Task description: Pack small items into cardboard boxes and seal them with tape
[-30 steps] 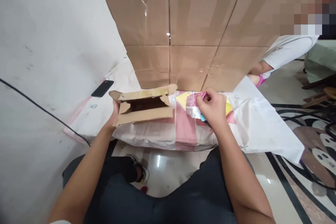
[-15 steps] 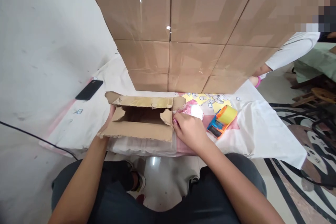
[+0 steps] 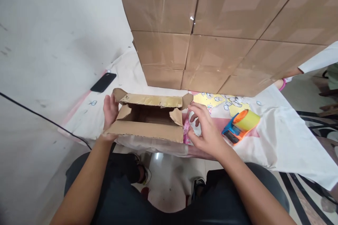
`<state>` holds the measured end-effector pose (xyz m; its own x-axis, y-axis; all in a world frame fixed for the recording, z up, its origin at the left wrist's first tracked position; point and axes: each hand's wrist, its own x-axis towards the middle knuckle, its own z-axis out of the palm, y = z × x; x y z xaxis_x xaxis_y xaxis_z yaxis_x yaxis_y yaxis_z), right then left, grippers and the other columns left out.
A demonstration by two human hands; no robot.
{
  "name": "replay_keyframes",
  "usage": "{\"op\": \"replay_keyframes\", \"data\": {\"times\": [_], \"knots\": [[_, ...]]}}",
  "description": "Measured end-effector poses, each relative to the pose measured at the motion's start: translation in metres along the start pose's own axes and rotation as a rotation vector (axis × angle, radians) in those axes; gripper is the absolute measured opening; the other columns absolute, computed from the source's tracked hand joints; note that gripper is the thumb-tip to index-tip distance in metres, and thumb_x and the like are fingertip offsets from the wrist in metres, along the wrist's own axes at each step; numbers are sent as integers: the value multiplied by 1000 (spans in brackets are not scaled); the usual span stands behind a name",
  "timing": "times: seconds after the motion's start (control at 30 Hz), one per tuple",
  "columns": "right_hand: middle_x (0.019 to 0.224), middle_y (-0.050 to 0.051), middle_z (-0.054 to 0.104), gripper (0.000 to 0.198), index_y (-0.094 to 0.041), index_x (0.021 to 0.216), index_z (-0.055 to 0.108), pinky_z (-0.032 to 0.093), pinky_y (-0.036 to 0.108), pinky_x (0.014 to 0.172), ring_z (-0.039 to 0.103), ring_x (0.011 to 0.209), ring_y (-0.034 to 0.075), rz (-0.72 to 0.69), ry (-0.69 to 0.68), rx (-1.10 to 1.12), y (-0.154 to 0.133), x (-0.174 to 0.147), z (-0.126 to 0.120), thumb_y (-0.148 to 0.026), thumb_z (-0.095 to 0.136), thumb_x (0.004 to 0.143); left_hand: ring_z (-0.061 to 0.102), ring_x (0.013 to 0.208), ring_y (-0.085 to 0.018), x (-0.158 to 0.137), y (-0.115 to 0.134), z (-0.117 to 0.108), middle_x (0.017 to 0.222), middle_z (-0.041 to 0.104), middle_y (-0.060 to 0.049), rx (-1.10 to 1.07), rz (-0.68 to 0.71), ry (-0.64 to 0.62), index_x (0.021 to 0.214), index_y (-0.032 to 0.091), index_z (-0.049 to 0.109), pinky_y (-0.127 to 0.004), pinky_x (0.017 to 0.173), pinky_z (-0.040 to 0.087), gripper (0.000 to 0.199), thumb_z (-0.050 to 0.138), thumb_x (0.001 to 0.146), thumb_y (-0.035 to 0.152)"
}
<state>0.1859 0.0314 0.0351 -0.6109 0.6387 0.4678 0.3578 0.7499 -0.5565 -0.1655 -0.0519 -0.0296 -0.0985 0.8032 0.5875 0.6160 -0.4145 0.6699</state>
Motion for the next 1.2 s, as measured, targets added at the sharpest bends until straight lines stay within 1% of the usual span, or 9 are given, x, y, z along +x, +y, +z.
{"op": "replay_keyframes", "data": {"times": [0.1,0.2,0.4,0.63,0.8,0.87,0.97,1.1,1.2], "knots": [[159,14,28,82,-34,153,33,56,44,90,61,111,24,-172,40,-202,0,-1,1,-4,58,81,13,156,-42,0,11,-5,171,4,0,146,170,36,148,42,44,-64,125,23,77,65,81,72],[161,11,34,89,-34,159,24,52,45,101,54,130,27,-318,-52,-267,-1,-2,0,2,52,83,18,155,-36,-3,15,-9,167,27,2,343,304,68,124,36,67,-62,126,24,32,57,96,50],[157,14,43,89,-25,160,25,54,47,97,52,133,29,-436,-223,-304,-1,-2,0,5,47,79,26,154,-23,0,20,-15,134,65,7,548,411,-53,117,40,70,-55,127,28,29,50,103,26],[135,13,65,65,-20,141,51,56,40,74,58,93,25,-585,-129,-450,-12,2,1,-1,54,80,36,146,-15,-2,15,-13,135,65,5,374,375,168,97,33,59,-51,124,30,12,48,104,32],[124,17,67,63,-18,139,52,56,41,75,62,93,26,-504,98,-519,-11,1,0,-6,64,79,51,126,-29,-2,15,-13,120,72,-6,373,377,370,89,28,48,-56,107,41,44,68,82,67],[119,15,67,62,-18,139,52,57,41,79,65,98,27,-401,131,-517,-8,1,1,-9,66,79,52,122,-35,-2,17,-14,116,72,-11,477,384,434,86,26,51,-55,98,43,53,82,67,65],[115,13,68,56,-19,138,52,58,40,82,67,99,27,-259,60,-517,-4,3,4,-14,63,84,56,114,-36,-2,20,-15,104,74,-11,635,415,494,77,25,59,-51,90,43,44,86,67,57],[117,13,66,52,-20,139,50,60,38,76,69,97,27,-167,-38,-528,0,3,9,-18,58,87,68,85,-24,-2,23,-18,87,78,-2,614,423,340,82,25,65,-45,88,39,26,76,83,49],[123,14,63,53,-20,139,49,61,39,75,69,102,28,-149,-51,-502,0,1,11,-19,57,87,68,82,-22,-1,24,-22,103,79,-5,569,372,241,99,25,69,-42,84,39,32,66,89,55]]}}
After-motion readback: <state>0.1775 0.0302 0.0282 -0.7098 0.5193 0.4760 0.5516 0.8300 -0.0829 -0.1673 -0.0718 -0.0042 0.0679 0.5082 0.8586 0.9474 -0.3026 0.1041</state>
